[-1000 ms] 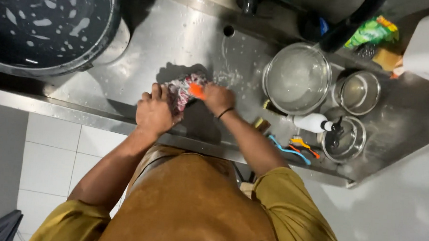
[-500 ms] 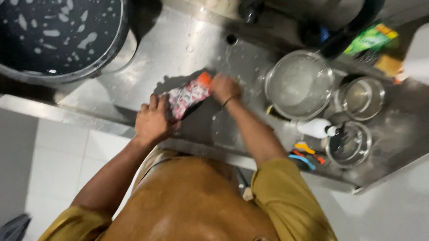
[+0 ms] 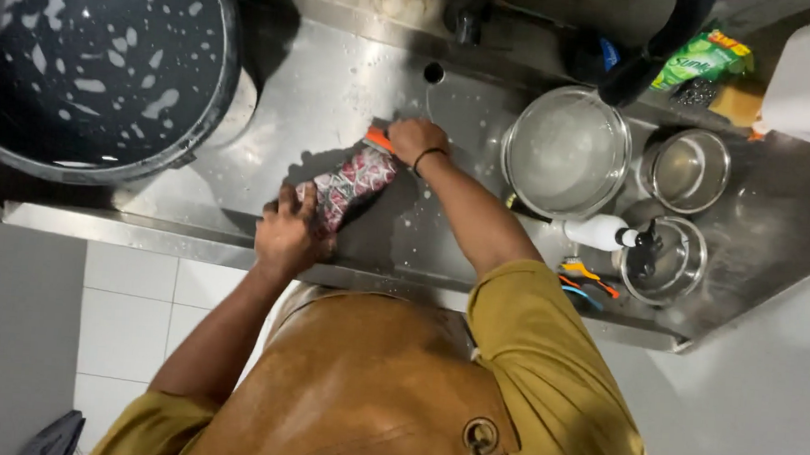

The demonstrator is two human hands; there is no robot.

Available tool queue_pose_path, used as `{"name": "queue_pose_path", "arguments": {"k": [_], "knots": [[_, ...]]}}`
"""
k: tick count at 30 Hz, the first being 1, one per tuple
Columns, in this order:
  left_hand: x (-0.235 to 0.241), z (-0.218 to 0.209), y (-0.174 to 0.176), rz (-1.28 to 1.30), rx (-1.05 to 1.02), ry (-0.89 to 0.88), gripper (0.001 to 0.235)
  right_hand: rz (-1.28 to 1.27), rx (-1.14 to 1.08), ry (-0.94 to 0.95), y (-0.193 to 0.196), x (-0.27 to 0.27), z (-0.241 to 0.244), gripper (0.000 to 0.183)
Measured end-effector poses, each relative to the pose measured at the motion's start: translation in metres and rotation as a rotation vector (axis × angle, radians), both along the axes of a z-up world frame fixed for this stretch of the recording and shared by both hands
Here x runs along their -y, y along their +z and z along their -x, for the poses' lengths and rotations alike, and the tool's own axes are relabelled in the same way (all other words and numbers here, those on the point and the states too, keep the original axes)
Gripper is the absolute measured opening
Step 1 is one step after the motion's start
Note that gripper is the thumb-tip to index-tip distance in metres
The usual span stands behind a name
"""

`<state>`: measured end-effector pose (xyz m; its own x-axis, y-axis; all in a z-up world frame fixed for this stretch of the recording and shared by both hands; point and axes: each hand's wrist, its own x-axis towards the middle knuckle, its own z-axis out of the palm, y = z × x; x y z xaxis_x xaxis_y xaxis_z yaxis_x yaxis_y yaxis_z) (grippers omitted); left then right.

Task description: The person scrubs a black and red sneaker in a kitchen sink using a sponge and a brush. They rinse the shoe under running water, apply liquid soap, and continue scrubbing the sole and upper surfaces before rinsing again.

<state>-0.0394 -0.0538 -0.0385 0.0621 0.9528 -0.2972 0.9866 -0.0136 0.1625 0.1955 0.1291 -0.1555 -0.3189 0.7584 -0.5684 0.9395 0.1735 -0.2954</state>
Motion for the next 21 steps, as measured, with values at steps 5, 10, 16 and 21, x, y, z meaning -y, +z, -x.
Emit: {"name": "queue_pose_path", "arguments": {"k": [5,10,16,21], "knots": [[-0.015,0.009,-0.010,-0.112,-0.015,-0.060,0.107,-0.018,-0.041,-0.006,-0.021,-0.003,0.000,0.048],[-0.021,0.013,-0.012,-0.299,0.051,-0.087,0.097,-0.038,-0.017,-0.093,0.024,0.010,-0.014,0.054],[-0.025,0.019,-0.006,-0.247,0.066,-0.076,0.100,-0.116,-0.111,-0.143,0.033,0.032,-0.012,0.051],[-0.034,0.013,0.004,0.061,0.092,-0.104,0.105,-0.163,-0.031,-0.280,0.006,0.048,-0.013,0.056]]}}
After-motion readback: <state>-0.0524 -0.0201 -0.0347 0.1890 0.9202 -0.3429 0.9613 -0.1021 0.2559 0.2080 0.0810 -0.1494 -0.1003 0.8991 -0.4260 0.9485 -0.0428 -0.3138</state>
